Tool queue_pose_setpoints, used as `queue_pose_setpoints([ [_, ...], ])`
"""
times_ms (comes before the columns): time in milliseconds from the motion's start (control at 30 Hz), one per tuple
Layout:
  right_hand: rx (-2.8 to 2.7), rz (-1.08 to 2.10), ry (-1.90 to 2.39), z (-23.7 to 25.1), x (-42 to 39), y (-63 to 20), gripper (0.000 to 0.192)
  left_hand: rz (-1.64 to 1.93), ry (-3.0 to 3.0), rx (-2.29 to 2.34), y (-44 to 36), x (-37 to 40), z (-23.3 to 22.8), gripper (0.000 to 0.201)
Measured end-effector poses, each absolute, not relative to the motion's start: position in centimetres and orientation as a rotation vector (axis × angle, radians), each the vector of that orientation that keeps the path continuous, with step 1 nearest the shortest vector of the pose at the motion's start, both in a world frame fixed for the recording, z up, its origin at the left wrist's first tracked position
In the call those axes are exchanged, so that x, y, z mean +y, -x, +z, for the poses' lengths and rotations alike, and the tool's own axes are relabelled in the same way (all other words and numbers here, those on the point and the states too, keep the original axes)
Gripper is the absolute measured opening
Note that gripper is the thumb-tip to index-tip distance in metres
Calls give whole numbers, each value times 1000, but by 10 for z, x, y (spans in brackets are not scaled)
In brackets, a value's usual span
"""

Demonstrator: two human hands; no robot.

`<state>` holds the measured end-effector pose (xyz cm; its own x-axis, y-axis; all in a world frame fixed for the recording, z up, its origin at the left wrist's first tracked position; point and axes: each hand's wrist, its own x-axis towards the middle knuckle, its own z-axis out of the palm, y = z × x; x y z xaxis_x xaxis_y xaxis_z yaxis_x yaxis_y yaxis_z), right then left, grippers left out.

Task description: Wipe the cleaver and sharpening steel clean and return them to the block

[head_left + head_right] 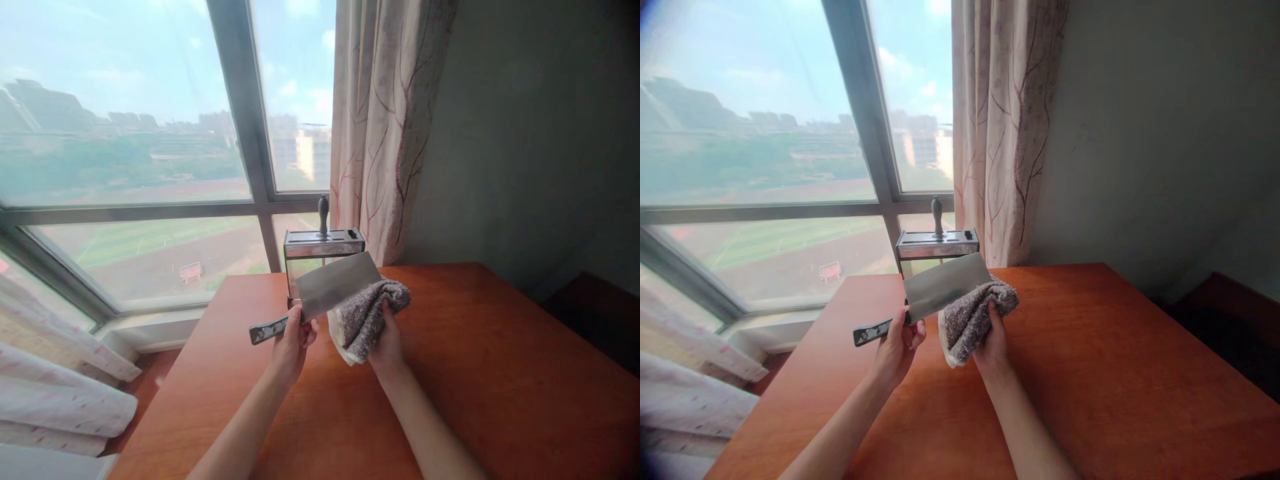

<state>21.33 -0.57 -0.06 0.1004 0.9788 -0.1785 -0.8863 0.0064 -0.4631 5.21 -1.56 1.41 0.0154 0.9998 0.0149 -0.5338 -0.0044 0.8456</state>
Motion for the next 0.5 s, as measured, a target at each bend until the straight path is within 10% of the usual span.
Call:
queue_pose_setpoints([
  [500, -299, 1584, 592, -5, -3, -210, 29, 1190, -1150, 768, -58, -25, 9, 27],
])
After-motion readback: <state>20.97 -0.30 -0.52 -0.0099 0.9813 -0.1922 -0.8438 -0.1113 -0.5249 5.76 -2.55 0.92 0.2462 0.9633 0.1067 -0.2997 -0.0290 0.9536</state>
